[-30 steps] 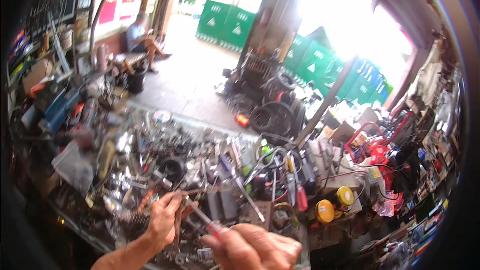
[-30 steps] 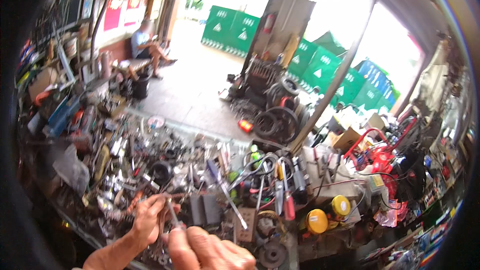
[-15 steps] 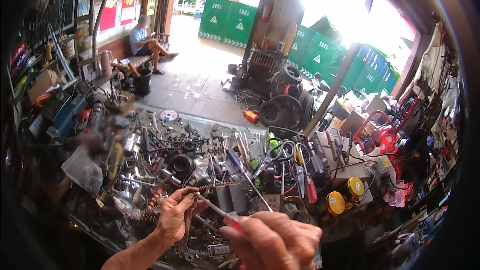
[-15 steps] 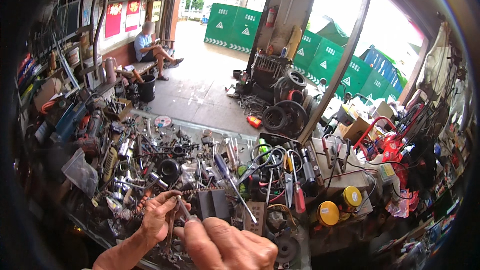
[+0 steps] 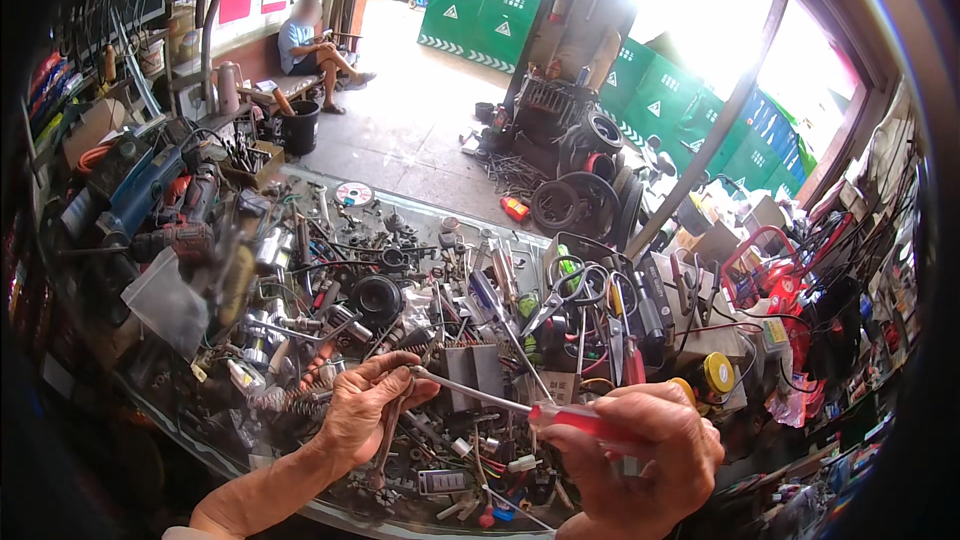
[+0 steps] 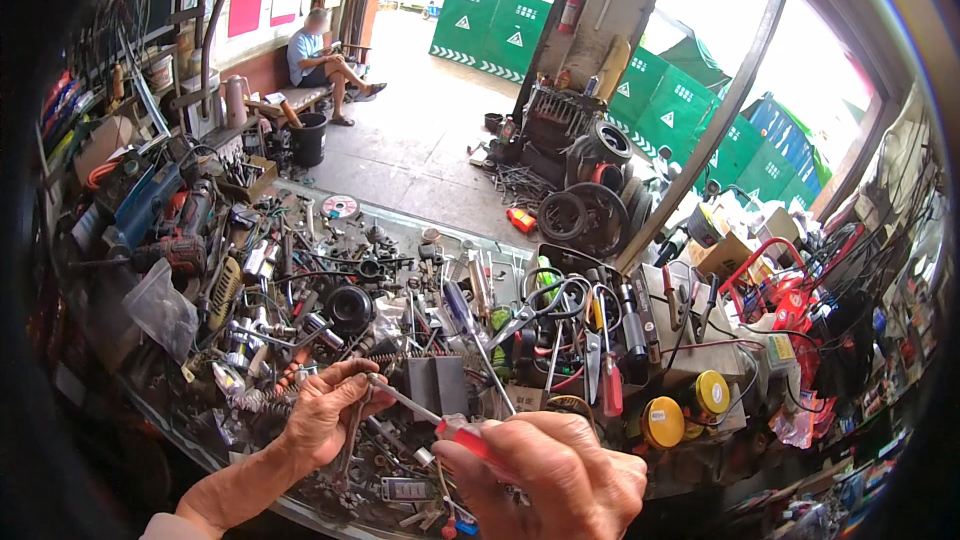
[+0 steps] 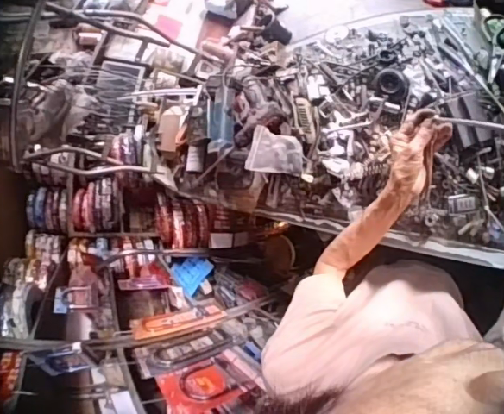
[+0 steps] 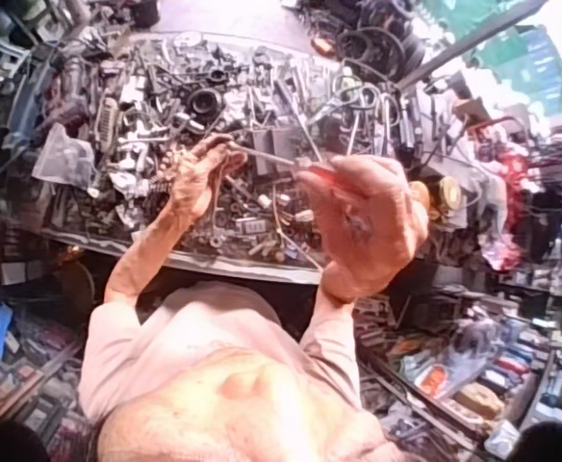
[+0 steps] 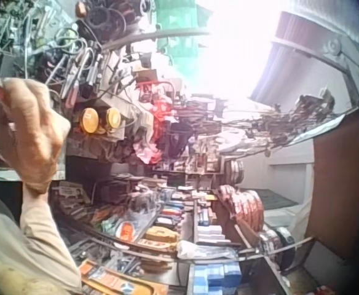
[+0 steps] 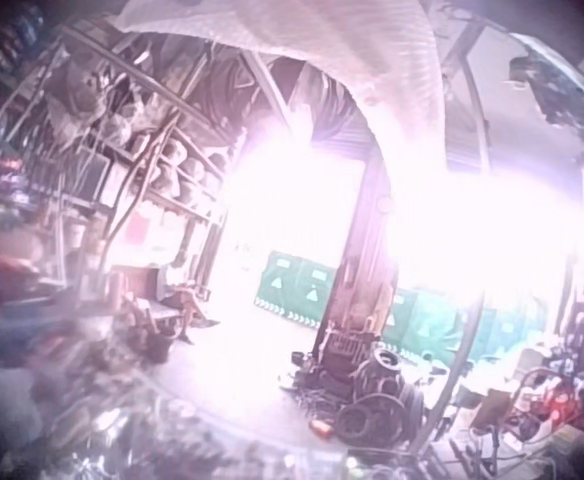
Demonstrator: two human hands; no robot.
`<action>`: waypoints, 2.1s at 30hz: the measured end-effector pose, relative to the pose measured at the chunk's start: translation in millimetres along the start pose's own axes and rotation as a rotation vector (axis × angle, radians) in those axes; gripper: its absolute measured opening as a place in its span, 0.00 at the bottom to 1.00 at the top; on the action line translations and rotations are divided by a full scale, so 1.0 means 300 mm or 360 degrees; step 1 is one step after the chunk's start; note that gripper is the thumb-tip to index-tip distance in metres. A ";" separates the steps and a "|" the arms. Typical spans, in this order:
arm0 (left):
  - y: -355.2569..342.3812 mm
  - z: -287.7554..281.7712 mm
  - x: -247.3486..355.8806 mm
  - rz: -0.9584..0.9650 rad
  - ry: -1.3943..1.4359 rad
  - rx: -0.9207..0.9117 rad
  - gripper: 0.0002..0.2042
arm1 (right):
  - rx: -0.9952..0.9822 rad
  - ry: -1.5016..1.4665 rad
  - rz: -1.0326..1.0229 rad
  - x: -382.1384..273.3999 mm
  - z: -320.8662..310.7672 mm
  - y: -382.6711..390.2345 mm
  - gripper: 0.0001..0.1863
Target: The person uses a screwdriver to manipulate a small metal component held in their left hand. They repeatedly insert the tool into the object, twist it, and inspect the result. The person also briefly handles a socket wrench and a small yellow container before returning to the screwdriver work.
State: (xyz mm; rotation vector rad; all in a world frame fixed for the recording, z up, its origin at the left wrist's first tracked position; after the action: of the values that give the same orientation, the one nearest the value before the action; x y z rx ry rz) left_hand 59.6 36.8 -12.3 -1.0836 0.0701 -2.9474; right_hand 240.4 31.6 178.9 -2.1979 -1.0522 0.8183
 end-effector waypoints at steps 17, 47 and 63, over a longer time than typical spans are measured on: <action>0.002 -0.010 0.004 -0.0058 0.0040 -0.0068 0.07 | -0.0287 0.0003 0.0266 -0.007 -0.069 0.005 0.19; -0.007 -0.021 0.002 -0.0164 0.0140 -0.0053 0.07 | -0.0074 -0.0098 0.0698 0.042 -0.019 0.017 0.20; -0.009 -0.027 -0.011 -0.0237 0.0132 -0.0107 0.07 | -0.0338 -0.0113 0.0318 0.009 -0.059 0.009 0.18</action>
State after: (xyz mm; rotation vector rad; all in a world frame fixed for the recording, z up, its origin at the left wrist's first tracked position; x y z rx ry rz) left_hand 56.8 39.8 -20.4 -1.0163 0.0933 -3.1443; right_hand 256.0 28.4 187.8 -2.5012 -1.0039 0.9139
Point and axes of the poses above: each hand's wrist, its own y-axis away from the middle knuckle, its own z-axis out of the palm, x = y × z, the point moved 2 cm from there along -y, towards the middle knuckle, and after that the axes turned 14 degrees about -x, right-handed, at the moved point
